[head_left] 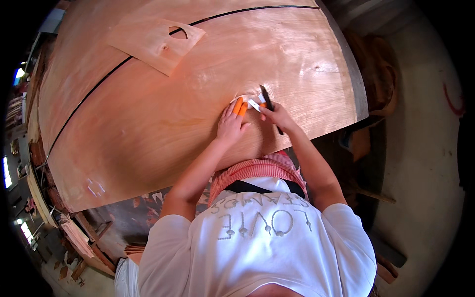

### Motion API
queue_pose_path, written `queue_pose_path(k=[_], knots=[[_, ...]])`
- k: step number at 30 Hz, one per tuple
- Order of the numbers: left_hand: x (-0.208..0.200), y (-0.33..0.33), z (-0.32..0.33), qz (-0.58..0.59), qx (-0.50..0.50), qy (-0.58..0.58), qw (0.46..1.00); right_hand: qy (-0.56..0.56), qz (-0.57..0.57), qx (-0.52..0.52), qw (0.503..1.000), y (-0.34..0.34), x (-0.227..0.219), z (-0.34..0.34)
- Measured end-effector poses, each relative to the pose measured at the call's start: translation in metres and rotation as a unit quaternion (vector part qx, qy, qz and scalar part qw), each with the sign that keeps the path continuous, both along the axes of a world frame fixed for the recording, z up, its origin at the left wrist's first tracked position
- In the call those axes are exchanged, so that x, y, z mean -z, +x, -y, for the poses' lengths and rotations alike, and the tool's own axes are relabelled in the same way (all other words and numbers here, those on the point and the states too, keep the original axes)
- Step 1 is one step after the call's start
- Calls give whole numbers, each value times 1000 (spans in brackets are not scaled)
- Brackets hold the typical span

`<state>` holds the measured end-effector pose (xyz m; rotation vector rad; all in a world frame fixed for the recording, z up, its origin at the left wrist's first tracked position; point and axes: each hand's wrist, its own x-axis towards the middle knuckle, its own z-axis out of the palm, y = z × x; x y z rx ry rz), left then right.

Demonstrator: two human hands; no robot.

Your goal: The person prepares wood veneer sheets by cutting out defect shapes using a knife, applying adhesive tape to a small rectangular strip, and layering sheets on a large table.

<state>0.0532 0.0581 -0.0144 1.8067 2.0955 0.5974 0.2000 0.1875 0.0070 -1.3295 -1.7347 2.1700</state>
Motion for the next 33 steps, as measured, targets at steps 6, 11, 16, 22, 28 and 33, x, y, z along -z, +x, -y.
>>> queue_pose_path(k=[6, 11, 16, 22, 28, 33], knots=[[4, -23, 15, -59, -25, 13, 998, 25, 34, 49, 998, -65, 32, 29], [10, -30, 27, -65, -100, 39, 992, 60, 32, 38, 997, -67, 43, 32], [6, -27, 23, -74, -18, -16, 997, 70, 70, 27, 995, -70, 42, 31], [-5, -20, 14, -153, 1, -108, 982, 199, 134, -46, 970, -57, 50, 29], [-7, -25, 15, -126, 35, -97, 987, 211, 170, -106, 957, -61, 29, 27], [-11, -24, 9, -164, 58, -121, 977, 283, 67, -178, 940, -63, 38, 1]])
